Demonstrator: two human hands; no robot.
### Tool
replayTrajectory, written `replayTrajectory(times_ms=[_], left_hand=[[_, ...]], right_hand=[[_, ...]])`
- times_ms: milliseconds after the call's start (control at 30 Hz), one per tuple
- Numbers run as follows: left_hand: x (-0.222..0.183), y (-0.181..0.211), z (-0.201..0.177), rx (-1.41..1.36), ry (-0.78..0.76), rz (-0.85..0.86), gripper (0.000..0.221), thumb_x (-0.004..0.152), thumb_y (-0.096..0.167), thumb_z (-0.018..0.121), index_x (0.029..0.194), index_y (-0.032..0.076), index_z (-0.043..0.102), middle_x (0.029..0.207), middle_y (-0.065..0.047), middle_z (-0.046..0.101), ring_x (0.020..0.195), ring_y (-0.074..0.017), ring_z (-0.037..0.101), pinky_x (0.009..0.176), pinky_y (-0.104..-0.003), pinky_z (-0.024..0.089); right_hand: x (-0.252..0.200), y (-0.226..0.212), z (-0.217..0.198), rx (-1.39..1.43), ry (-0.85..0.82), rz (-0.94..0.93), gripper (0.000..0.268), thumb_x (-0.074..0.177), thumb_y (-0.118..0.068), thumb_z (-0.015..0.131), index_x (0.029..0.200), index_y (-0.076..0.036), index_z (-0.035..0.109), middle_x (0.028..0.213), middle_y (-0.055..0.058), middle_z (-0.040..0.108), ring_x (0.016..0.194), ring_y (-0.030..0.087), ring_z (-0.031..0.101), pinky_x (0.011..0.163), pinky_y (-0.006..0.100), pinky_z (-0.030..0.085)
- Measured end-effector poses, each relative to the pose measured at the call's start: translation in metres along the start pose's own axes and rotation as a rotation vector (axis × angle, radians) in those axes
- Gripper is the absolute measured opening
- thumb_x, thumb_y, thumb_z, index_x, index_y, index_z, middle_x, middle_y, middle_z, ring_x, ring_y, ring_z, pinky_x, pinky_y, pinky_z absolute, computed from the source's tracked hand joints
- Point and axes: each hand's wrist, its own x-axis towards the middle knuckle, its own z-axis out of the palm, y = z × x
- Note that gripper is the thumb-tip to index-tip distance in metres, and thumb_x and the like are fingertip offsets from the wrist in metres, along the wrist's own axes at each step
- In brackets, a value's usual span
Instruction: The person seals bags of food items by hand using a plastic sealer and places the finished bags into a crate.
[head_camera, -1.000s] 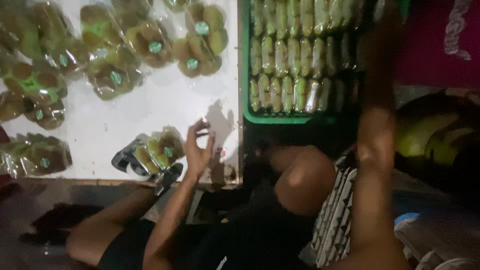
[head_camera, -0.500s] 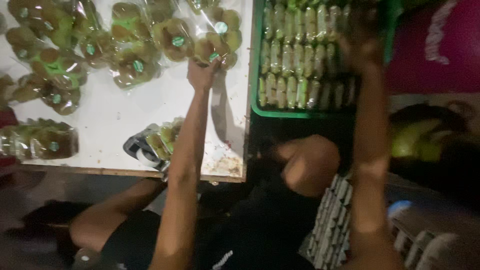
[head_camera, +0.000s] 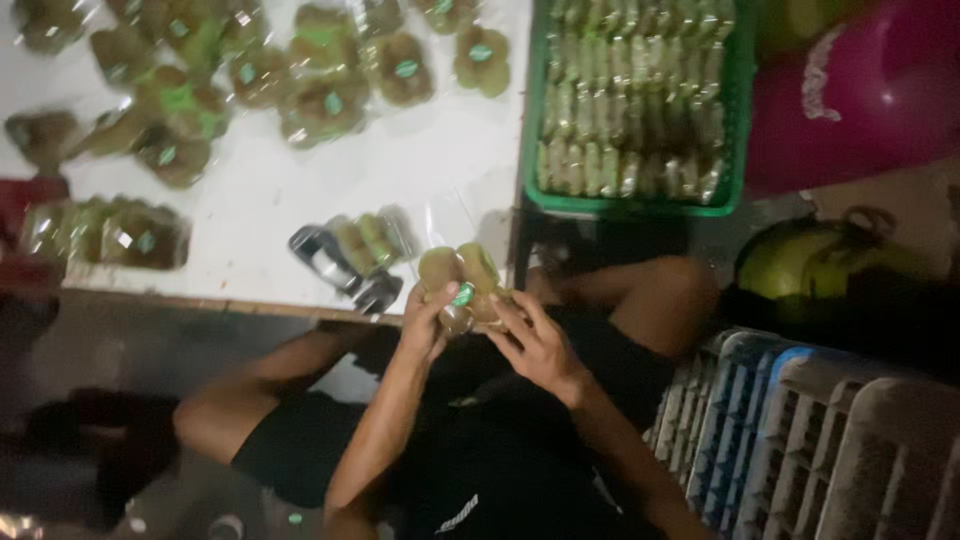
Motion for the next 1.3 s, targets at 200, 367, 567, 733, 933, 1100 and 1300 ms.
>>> replayTrajectory(times_ms=[200, 367, 567, 733, 933, 1100, 1300], left_hand=[[-0.068, -0.011, -0.029, -0.299, 0.088, 0.245, 0.058, 0.09, 0.007, 0.073, 0.143, -0.002, 0.049, 0.127, -0.016, 0.064, 0.113, -0.0277, 0.067, 0.098, -0.042, 0.057], [-0.083, -0.004, -0.046, -0.322, 0.186, 0.364, 0.061, 0.091, 0.013, 0.075, 0.144, 0.003, 0.047, 0.126, -0.013, 0.065, 0.113, -0.0219, 0.067, 0.098, -0.036, 0.058], [-0.117, 0.007, -0.078, 0.746, 0.054, 0.234, 0.061, 0.08, 0.033, 0.088, 0.13, 0.003, 0.071, 0.111, -0.012, 0.08, 0.099, -0.0238, 0.077, 0.088, -0.035, 0.062], [-0.116, 0.009, -0.093, 0.694, -0.152, 0.207, 0.071, 0.08, 0.043, 0.085, 0.137, 0.006, 0.064, 0.123, -0.016, 0.074, 0.11, -0.0276, 0.071, 0.097, -0.04, 0.055], [-0.114, 0.036, -0.12, 0.752, -0.359, 0.067, 0.066, 0.086, 0.06, 0.069, 0.127, 0.008, 0.068, 0.119, -0.013, 0.073, 0.109, -0.0249, 0.072, 0.095, -0.043, 0.058], [-0.116, 0.051, -0.096, 0.858, -0.198, 0.181, 0.059, 0.086, 0.056, 0.069, 0.119, 0.008, 0.074, 0.102, -0.01, 0.078, 0.092, -0.0232, 0.075, 0.083, -0.038, 0.06], [-0.103, 0.036, -0.079, 0.394, 0.085, 0.271, 0.05, 0.105, 0.042, 0.055, 0.128, 0.0, 0.073, 0.109, -0.015, 0.075, 0.095, -0.0219, 0.07, 0.088, -0.036, 0.058]], right_hand=[[-0.028, 0.02, 0.081, -0.183, 0.055, -0.357, 0.046, 0.092, -0.006, 0.081, 0.132, -0.003, 0.059, 0.124, 0.016, 0.063, 0.107, 0.034, 0.07, 0.087, 0.04, 0.061], [-0.011, 0.01, 0.094, 0.061, -0.135, -0.046, 0.053, 0.098, -0.015, 0.08, 0.142, -0.006, 0.051, 0.127, 0.013, 0.07, 0.114, 0.027, 0.077, 0.09, 0.032, 0.065], [0.045, -0.045, 0.053, 1.045, -0.309, -0.001, 0.099, 0.079, -0.023, 0.09, 0.153, -0.004, 0.027, 0.143, 0.023, 0.051, 0.129, 0.032, 0.058, 0.108, 0.048, 0.052], [0.044, -0.025, 0.091, 0.262, -0.542, 0.04, 0.019, 0.097, -0.021, 0.071, 0.103, -0.006, 0.08, 0.089, 0.014, 0.08, 0.072, 0.022, 0.073, 0.071, 0.039, 0.063], [0.032, -0.031, 0.126, 0.307, -0.488, -0.274, 0.017, 0.096, -0.017, 0.07, 0.094, -0.002, 0.079, 0.076, 0.011, 0.074, 0.057, 0.015, 0.065, 0.05, 0.028, 0.052], [0.055, -0.043, 0.102, 1.268, -0.378, 0.384, 0.029, 0.086, -0.011, 0.076, 0.114, -0.01, 0.068, 0.091, 0.005, 0.07, 0.066, 0.012, 0.067, 0.051, 0.028, 0.059], [0.017, -0.017, 0.103, 0.46, -0.12, 0.253, 0.012, 0.105, -0.006, 0.072, 0.115, 0.001, 0.075, 0.094, 0.008, 0.07, 0.073, 0.015, 0.065, 0.062, 0.024, 0.05]])
